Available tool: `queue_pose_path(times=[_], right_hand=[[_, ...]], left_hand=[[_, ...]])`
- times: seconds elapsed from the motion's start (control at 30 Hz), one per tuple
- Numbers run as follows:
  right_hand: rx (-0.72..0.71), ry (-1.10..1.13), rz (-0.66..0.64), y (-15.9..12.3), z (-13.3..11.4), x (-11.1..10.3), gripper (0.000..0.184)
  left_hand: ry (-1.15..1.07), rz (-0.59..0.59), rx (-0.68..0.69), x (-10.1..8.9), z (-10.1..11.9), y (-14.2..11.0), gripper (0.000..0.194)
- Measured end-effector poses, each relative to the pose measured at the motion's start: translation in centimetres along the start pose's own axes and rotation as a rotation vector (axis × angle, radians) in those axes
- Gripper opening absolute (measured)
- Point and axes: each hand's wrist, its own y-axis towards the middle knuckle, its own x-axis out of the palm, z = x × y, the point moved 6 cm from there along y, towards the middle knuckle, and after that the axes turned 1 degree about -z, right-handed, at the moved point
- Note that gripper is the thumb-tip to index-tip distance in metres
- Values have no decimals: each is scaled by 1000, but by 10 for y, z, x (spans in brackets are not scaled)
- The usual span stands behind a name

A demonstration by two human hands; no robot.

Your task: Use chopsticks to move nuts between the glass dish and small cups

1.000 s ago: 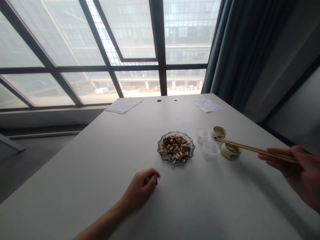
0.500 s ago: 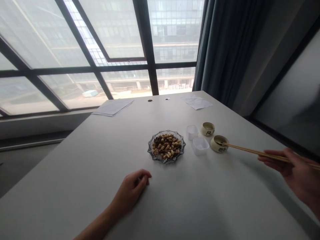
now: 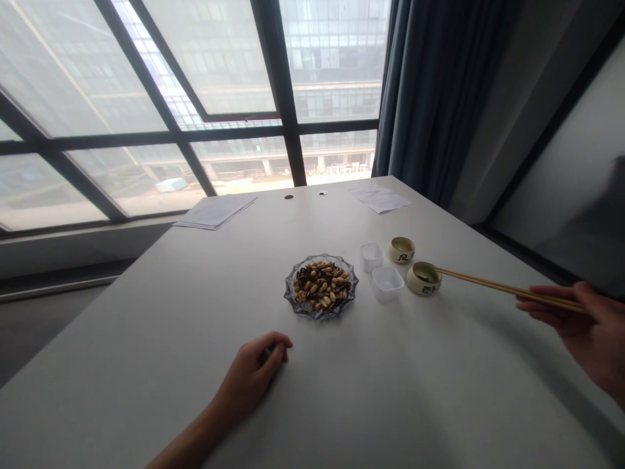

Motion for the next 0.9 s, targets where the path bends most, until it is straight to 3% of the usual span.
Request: queue_pose_path(times=[0.23, 0.47, 0.63, 0.77, 0.9], right_hand=[[-40, -37, -66, -17, 6, 36, 33], [34, -23, -204, -18, 30, 41, 39], [18, -26, -268, -24, 33, 53, 40], [-35, -68, -363, -37, 17, 92, 42], [-166, -176, -515, -54, -13, 155, 43]], left_hand=[[2, -8, 11, 1, -2, 1, 33], [-10, -5, 18, 2, -2, 1, 32], [-20, 1, 25, 2, -1, 0, 31], [-26, 8, 22, 3, -2, -1, 30], [-32, 19, 23, 4, -3, -1, 29]])
